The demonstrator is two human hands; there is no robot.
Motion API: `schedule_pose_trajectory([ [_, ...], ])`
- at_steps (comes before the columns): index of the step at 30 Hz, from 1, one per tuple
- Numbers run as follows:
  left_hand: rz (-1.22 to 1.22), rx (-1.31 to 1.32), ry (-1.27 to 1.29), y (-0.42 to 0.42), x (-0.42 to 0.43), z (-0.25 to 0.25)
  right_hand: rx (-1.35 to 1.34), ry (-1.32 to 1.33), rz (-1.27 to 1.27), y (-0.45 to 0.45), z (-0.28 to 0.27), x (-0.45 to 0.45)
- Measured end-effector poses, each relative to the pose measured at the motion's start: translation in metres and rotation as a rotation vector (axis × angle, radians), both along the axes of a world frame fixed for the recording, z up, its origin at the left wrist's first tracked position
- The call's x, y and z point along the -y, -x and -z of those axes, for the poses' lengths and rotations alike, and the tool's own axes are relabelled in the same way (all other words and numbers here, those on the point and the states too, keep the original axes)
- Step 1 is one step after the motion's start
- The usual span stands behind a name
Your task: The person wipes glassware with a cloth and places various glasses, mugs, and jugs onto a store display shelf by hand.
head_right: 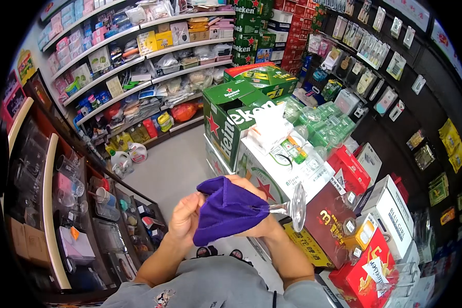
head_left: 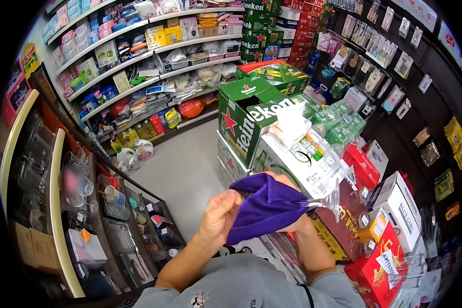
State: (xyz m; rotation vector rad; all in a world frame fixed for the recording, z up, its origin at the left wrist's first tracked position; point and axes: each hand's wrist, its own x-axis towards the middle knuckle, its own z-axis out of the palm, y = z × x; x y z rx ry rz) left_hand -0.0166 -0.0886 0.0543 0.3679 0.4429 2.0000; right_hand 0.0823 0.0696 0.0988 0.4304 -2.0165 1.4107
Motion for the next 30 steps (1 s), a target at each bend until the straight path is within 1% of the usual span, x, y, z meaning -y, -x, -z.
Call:
schedule_pose_trajectory([
  [1, -0.004, -0.045, -0.021, 0.003, -0.001, -0.001, 0.003, -0.008, -0.003, -0.002, 0.012, 0.004],
  [2, -0.008, -0.091, -0.036, 0.005, -0.002, -0.001, 0.037, 0.148, 0.107, -0.004, 0.026, 0.009],
  [3, -0.112, -0.125, -0.075, 0.0, -0.006, 0.002, 0.072, 0.308, 0.22, -0.004, 0.031, 0.016],
  [4, -0.108, -0.126, -0.072, -0.005, -0.009, 0.002, 0.069, 0.312, 0.224, -0.003, 0.034, 0.021],
  [6, -0.339, -0.193, -0.053, -0.015, -0.016, 0.0, 0.169, 0.725, 0.085, -0.002, 0.034, 0.03],
  [7, -0.38, -0.225, -0.077, -0.017, -0.02, 0.006, 0.194, 0.752, 0.066, -0.002, 0.034, 0.03],
  [8, -0.374, -0.226, -0.078, -0.016, -0.022, 0.012, 0.19, 0.753, 0.072, -0.001, 0.035, 0.036],
  [10, -0.511, -0.261, -0.032, -0.012, -0.024, 0.021, 0.203, 0.566, 0.247, 0.003, 0.037, 0.05],
  [11, -0.499, -0.289, -0.061, -0.005, -0.024, 0.024, 0.247, 0.538, 0.183, 0.004, 0.036, 0.051],
  [12, -0.497, -0.29, -0.06, -0.005, -0.023, 0.024, 0.246, 0.54, 0.184, 0.003, 0.034, 0.049],
  [14, -0.526, -0.311, -0.056, -0.001, -0.021, 0.023, 0.266, 0.283, 0.125, 0.001, 0.027, 0.041],
  [15, -0.528, -0.316, -0.055, -0.002, -0.021, 0.023, 0.308, 0.393, 0.075, -0.002, 0.018, 0.041],
  [16, -0.548, -0.346, -0.059, -0.005, -0.021, 0.025, 0.303, 0.393, 0.072, 0.0, 0.013, 0.045],
  [18, -0.563, -0.376, -0.067, -0.014, -0.023, 0.031, 0.067, 0.47, 0.196, 0.004, 0.011, 0.057],
  [19, -0.595, -0.411, -0.071, -0.021, -0.024, 0.035, 0.078, 0.429, 0.268, 0.011, 0.024, 0.059],
  [20, -0.627, -0.445, -0.076, -0.024, -0.025, 0.036, -0.033, 0.535, 0.311, 0.019, 0.033, 0.066],
  [21, -0.594, -0.496, -0.118, -0.022, -0.022, 0.033, -0.033, 0.535, 0.314, 0.02, 0.033, 0.065],
  [23, -0.564, -0.508, -0.142, -0.02, -0.016, 0.021, -0.036, 0.533, 0.314, 0.023, 0.033, 0.053],
  [24, -0.538, -0.52, -0.16, -0.019, -0.012, 0.017, -0.036, 0.374, 0.314, 0.02, 0.037, 0.041],
  [25, -0.525, -0.477, -0.105, -0.02, -0.007, 0.017, -0.034, 0.219, 0.311, 0.017, 0.039, 0.03],
  [26, -0.528, -0.477, -0.103, -0.019, -0.004, 0.014, -0.053, 0.123, 0.248, 0.014, 0.038, 0.016],
  [27, -0.439, -0.39, -0.181, -0.018, -0.003, 0.008, -0.075, 0.031, 0.181, 0.011, 0.036, 0.003],
  [28, -0.353, -0.3, -0.256, -0.018, -0.001, 0.004, -0.043, 0.02, 0.092, 0.012, 0.019, -0.003],
  [29, -0.251, -0.215, -0.213, -0.016, 0.005, 0.001, -0.008, 0.009, 0.005, 0.013, 0.002, -0.008],
  [30, -0.259, -0.209, -0.211, -0.013, 0.008, -0.005, 0.11, 0.19, -0.106, 0.015, -0.025, -0.005],
])
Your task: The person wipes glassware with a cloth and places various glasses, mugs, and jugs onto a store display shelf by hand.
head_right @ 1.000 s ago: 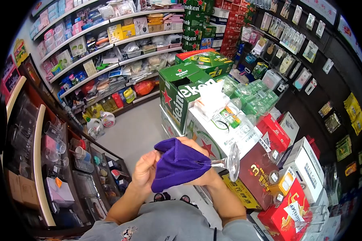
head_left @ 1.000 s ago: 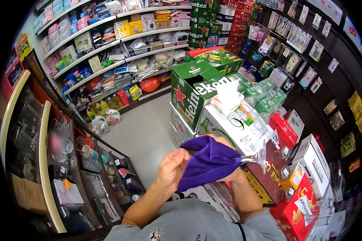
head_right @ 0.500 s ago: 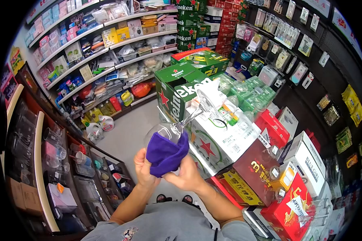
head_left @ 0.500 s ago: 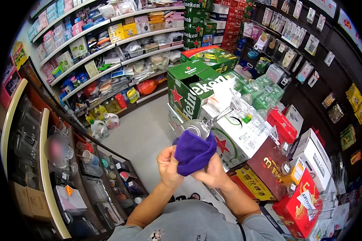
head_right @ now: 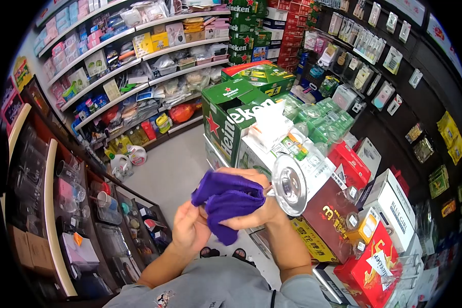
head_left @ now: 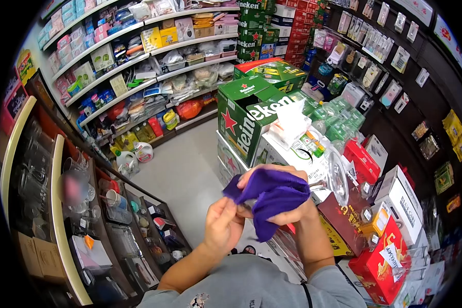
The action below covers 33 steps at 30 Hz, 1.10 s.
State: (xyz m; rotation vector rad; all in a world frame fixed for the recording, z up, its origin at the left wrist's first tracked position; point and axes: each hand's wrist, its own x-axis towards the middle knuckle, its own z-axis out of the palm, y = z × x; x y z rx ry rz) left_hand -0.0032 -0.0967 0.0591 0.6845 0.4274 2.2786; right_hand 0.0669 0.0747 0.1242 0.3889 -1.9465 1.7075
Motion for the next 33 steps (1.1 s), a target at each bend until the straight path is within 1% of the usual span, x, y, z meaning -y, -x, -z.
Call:
schedule_pose_trajectory([
  [2, 0.283, 0.325, 0.358, 0.007, 0.001, -0.013, -0.17, -0.217, -0.198, 0.011, -0.011, -0.014],
  [3, 0.347, 0.365, 0.364, 0.009, -0.001, -0.012, -0.055, -0.278, -0.113, -0.001, -0.019, -0.011],
  [4, 0.341, 0.37, 0.358, 0.012, -0.004, 0.0, -0.046, -0.107, 0.085, -0.004, -0.007, -0.003],
  [5, 0.408, 0.362, 0.161, 0.017, -0.008, 0.016, -0.047, 0.078, 0.273, -0.008, 0.006, 0.006],
  [6, 0.474, 0.353, -0.033, 0.018, -0.009, 0.025, -0.14, 0.282, 0.316, 0.003, 0.002, 0.019],
  [7, 0.286, 0.332, 0.213, 0.006, -0.007, -0.009, -0.166, 0.453, 0.397, 0.009, -0.011, 0.03],
  [8, 0.278, 0.331, 0.204, -0.003, -0.012, -0.008, -0.193, 0.567, 0.384, 0.011, -0.014, 0.028],
  [10, -0.295, -0.205, 0.217, -0.017, -0.013, -0.003, -0.215, 0.647, 0.439, 0.009, -0.029, 0.032],
  [11, -0.305, -0.206, 0.215, -0.013, -0.013, -0.003, -0.256, 0.71, 0.456, 0.011, -0.033, 0.033],
  [12, -0.472, -0.474, 0.214, -0.006, -0.014, -0.003, -0.284, 0.725, 0.429, 0.01, -0.034, 0.032],
  [14, -0.791, -1.006, 0.219, 0.0, -0.013, 0.001, -0.275, 0.682, 0.249, 0.004, -0.025, 0.027],
  [15, -0.763, -0.952, 0.212, 0.0, -0.014, 0.004, -0.229, 0.614, 0.226, 0.003, -0.019, 0.023],
  [16, -0.762, -0.956, 0.21, -0.001, -0.011, 0.008, -0.189, 0.546, 0.206, 0.003, -0.016, 0.02],
  [17, -0.476, -0.551, 0.226, -0.006, -0.006, 0.015, -0.152, 0.446, 0.167, 0.001, -0.013, 0.021],
  [18, -0.182, -0.147, 0.237, -0.009, -0.002, 0.019, 0.036, 0.359, 0.097, -0.004, 0.004, 0.005],
  [19, -0.185, -0.105, 0.179, -0.005, -0.003, 0.006, 0.037, 0.324, 0.036, -0.004, 0.012, 0.003],
  [20, -0.172, -0.111, 0.176, 0.001, -0.001, -0.001, 0.037, 0.287, -0.025, -0.004, 0.017, 0.002],
  [22, 0.097, 0.136, 0.072, 0.013, 0.008, -0.007, 0.176, 0.203, -0.077, 0.0, 0.027, 0.006],
  [23, 0.158, 0.166, 0.08, 0.018, 0.012, -0.007, 0.194, 0.199, -0.097, 0.003, 0.03, 0.01],
  [24, 0.161, 0.16, 0.079, 0.019, 0.011, -0.008, 0.212, 0.196, -0.117, 0.005, 0.034, 0.014],
  [26, 0.164, 0.25, 0.076, 0.016, 0.01, -0.008, 0.269, 0.059, -0.043, 0.016, 0.064, 0.02],
  [27, 0.049, 0.259, 0.1, 0.01, 0.006, -0.005, 0.148, 0.099, 0.129, 0.012, 0.076, 0.031],
  [28, 0.061, 0.256, 0.102, 0.007, 0.003, -0.001, 0.109, 0.331, 0.332, 0.013, 0.067, 0.061],
  [30, -0.177, 0.087, 0.156, 0.001, -0.003, 0.007, 0.118, 0.491, 0.346, 0.015, 0.07, 0.076],
  [31, -0.294, -0.019, 0.241, -0.003, -0.006, 0.01, 0.109, 0.493, 0.358, 0.014, 0.067, 0.076],
  [32, -0.284, -0.024, 0.241, -0.001, -0.006, 0.009, 0.071, 0.508, 0.403, 0.013, 0.062, 0.077],
  [33, -0.514, -0.391, 0.364, 0.002, -0.004, 0.009, 0.035, 0.522, 0.445, 0.013, 0.056, 0.078],
])
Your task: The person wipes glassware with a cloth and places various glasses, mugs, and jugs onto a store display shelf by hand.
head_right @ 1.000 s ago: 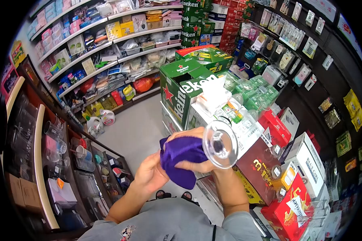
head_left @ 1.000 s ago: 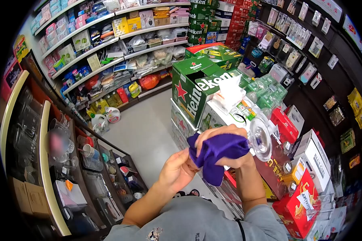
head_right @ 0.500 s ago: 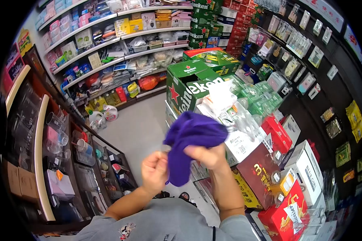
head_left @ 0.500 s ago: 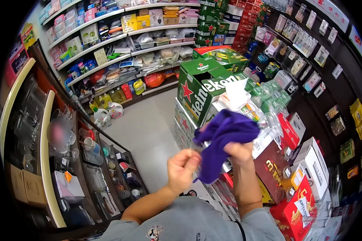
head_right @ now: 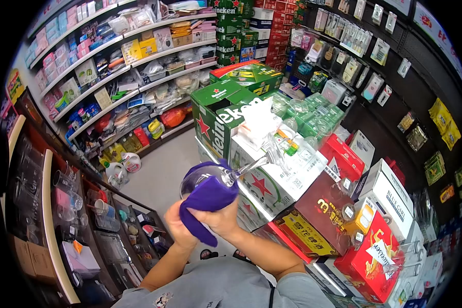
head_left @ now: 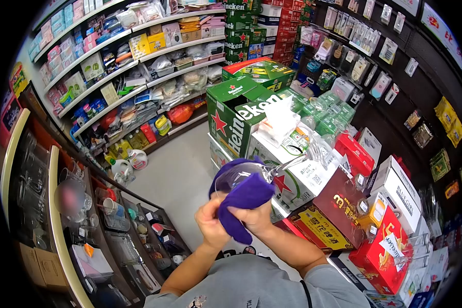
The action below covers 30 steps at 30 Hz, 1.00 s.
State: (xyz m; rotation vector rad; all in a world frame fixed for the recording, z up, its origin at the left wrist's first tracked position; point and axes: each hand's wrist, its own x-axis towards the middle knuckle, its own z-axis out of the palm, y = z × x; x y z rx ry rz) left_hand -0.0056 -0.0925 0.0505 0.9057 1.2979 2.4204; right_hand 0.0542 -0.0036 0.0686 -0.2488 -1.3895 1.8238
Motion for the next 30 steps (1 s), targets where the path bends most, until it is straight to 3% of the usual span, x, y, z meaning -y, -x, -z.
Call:
schedule_pose_trajectory([
  [1, -0.19, -0.368, 0.173, 0.004, 0.002, 0.0, -0.108, -0.005, 0.06, 0.002, -0.015, 0.0],
  [2, -0.291, -0.591, 0.045, 0.01, -0.003, 0.007, -0.117, 0.01, 0.106, 0.001, -0.019, -0.007],
  [3, -0.315, -0.633, 0.023, 0.009, -0.005, 0.012, -0.126, 0.023, 0.153, 0.0, -0.024, -0.016],
  [4, -0.302, -0.637, 0.018, 0.005, -0.003, 0.015, -0.137, 0.205, 0.257, 0.002, -0.044, -0.018],
  [7, -0.066, -0.521, 0.085, -0.007, 0.004, 0.027, -0.304, 0.4, 0.245, -0.008, -0.051, -0.04],
  [9, 0.072, -0.284, 0.021, -0.015, -0.001, 0.036, -0.287, 0.29, 0.189, -0.019, -0.053, -0.037],
  [11, 0.199, -0.209, -0.028, -0.013, -0.005, 0.051, -0.301, 0.331, 0.167, -0.031, -0.051, -0.042],
  [13, 0.624, 0.251, -0.228, -0.014, -0.01, 0.059, -0.22, 0.21, -0.002, -0.053, -0.034, -0.056],
  [14, 0.653, 0.252, -0.222, -0.018, -0.012, 0.057, -0.145, 0.058, -0.041, -0.063, -0.023, -0.064],
  [16, 0.844, 0.695, -0.147, -0.027, -0.017, 0.046, 0.009, -0.147, -0.062, -0.078, -0.023, -0.065],
  [19, 0.95, 0.771, -0.069, -0.035, -0.032, 0.036, 0.146, -0.576, 0.117, -0.088, -0.023, -0.054],
  [20, 0.955, 0.67, -0.034, -0.037, -0.035, 0.018, 0.106, -0.653, 0.129, -0.089, -0.018, -0.058],
  [21, 0.967, 0.67, -0.03, -0.035, -0.039, 0.028, 0.16, -0.416, 0.144, -0.096, -0.015, -0.046],
  [23, 1.03, 0.723, -0.092, -0.03, -0.048, 0.064, 0.147, -0.236, 0.25, -0.1, -0.003, -0.039],
  [24, 1.059, 0.87, -0.116, -0.032, -0.053, 0.06, 0.166, -0.263, 0.332, -0.102, 0.004, -0.038],
  [27, 0.97, 0.929, -0.007, -0.045, -0.071, 0.043, 0.174, -0.28, 0.435, -0.104, 0.011, -0.042],
  [29, 0.945, 0.969, 0.048, -0.043, -0.097, 0.05, 0.35, -0.451, 0.542, -0.109, 0.005, -0.056],
  [30, 0.976, 0.961, -0.007, -0.04, -0.109, 0.046, 0.55, -0.503, 0.599, -0.114, 0.03, -0.069],
])
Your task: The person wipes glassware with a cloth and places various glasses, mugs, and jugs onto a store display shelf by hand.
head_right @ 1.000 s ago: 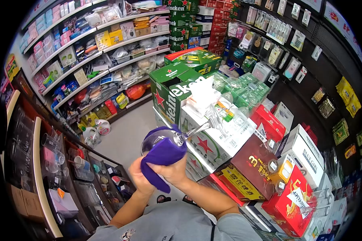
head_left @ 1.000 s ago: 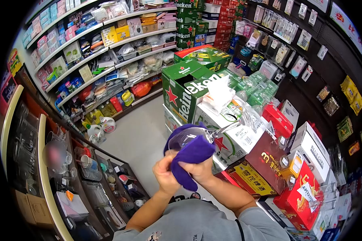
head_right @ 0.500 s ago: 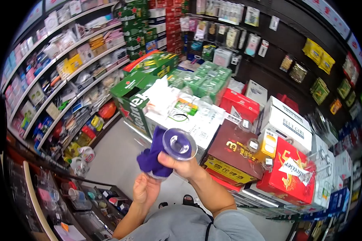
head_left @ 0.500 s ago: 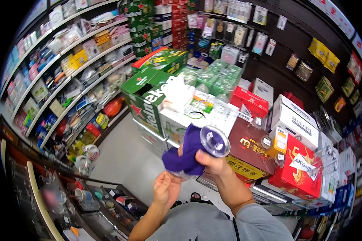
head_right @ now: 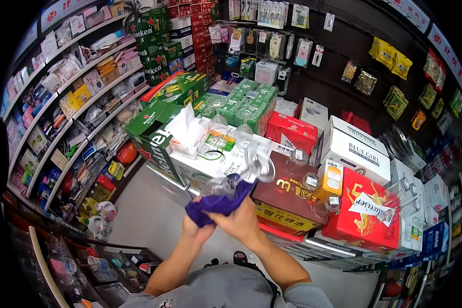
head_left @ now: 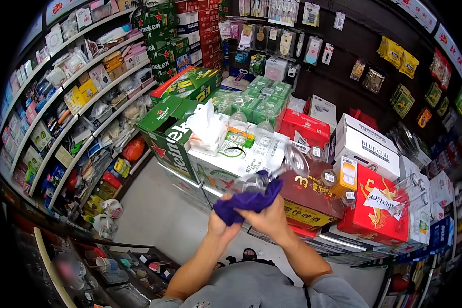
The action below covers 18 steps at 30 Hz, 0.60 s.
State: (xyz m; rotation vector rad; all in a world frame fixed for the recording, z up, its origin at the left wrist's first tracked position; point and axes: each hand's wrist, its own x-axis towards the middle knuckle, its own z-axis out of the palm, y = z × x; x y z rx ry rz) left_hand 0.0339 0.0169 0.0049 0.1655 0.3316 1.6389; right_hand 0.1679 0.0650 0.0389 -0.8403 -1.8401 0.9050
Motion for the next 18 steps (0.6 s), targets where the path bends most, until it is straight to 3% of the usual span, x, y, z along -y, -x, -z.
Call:
schedule_pose_trajectory([
  [3, -0.046, 0.001, -0.291, 0.016, -0.036, 0.013, -0.091, 0.108, 0.057, -0.002, -0.033, -0.011],
  [5, -0.074, 0.053, -0.211, 0.021, -0.042, 0.012, -0.276, 0.167, 0.071, -0.009, -0.033, -0.019],
  [7, -0.134, -0.07, -0.275, 0.032, -0.047, 0.025, -0.502, 0.279, 0.063, -0.02, -0.043, -0.026],
  [9, -0.076, -0.103, -0.327, 0.036, -0.047, 0.033, -0.432, 0.206, 0.07, -0.031, -0.05, -0.035],
  [11, -0.016, -0.323, -0.428, 0.034, -0.044, 0.036, -0.326, 0.141, -0.02, -0.034, -0.061, -0.037],
  [13, 0.012, -0.312, -0.428, 0.025, -0.043, 0.036, -0.364, 0.132, -0.042, -0.028, -0.055, -0.037],
  [18, -0.013, -0.457, -0.258, 0.002, -0.05, 0.028, -0.221, -0.023, 0.19, -0.031, -0.059, -0.045],
])
